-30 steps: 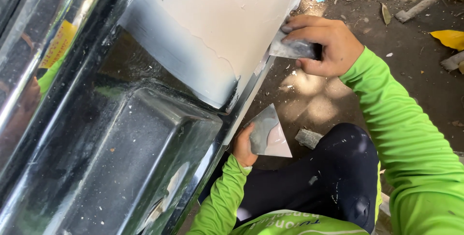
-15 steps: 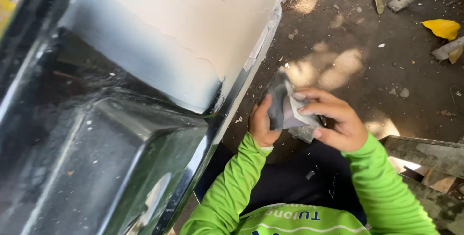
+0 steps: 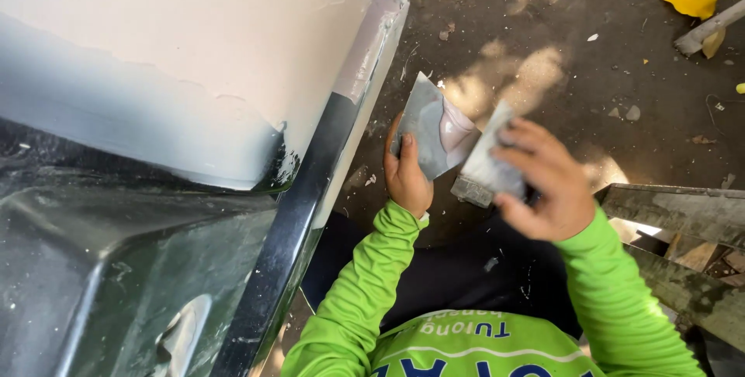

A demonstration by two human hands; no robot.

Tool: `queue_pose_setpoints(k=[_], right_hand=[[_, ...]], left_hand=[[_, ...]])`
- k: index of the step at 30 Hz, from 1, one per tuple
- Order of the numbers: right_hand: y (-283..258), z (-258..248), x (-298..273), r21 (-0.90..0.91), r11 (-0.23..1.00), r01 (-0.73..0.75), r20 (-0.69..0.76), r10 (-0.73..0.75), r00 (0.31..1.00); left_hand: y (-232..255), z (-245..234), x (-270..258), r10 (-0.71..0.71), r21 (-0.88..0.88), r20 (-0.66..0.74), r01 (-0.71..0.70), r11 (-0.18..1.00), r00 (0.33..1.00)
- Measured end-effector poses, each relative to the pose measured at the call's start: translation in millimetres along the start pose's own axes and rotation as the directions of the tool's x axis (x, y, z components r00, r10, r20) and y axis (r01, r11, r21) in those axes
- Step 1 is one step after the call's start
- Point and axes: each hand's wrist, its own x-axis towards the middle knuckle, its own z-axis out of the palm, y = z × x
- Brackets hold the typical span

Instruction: The person scoops a white paste from a container using a putty knife and applies it to the front bumper of a black car. They spread the filler over a damaged area and smooth it out with the tool.

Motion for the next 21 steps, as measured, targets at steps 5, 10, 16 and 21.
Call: queue_pose_setpoints(k=[5,10,16,21], right_hand=[[-6,8,-3,-0.078,0.996,0.046,0.051,-0.042,0.998],[15,6,-19,-0.136,0.991,-0.017,0.118,0.033,0.992],[62,-1,-18,0.520,0.793,-0.316,-0.036,0.391,0.920],[41,10,71,0.841,0.539,-0.051,-0.076,0.211,0.975]], left_hand=[[-10,14,-9,0.051,-0.027,0.094,-0.049,0.998,0.994],[-38,-2,-16,0.122,0.038,0.110,-0.126,0.991,0.986],[-30,-29,-21,0.193,0.035,0.028,-0.194,0.980,0.981],[-23,-58,-44,-0.121,-0.087,-0.066,0.115,0.990,0.990]])
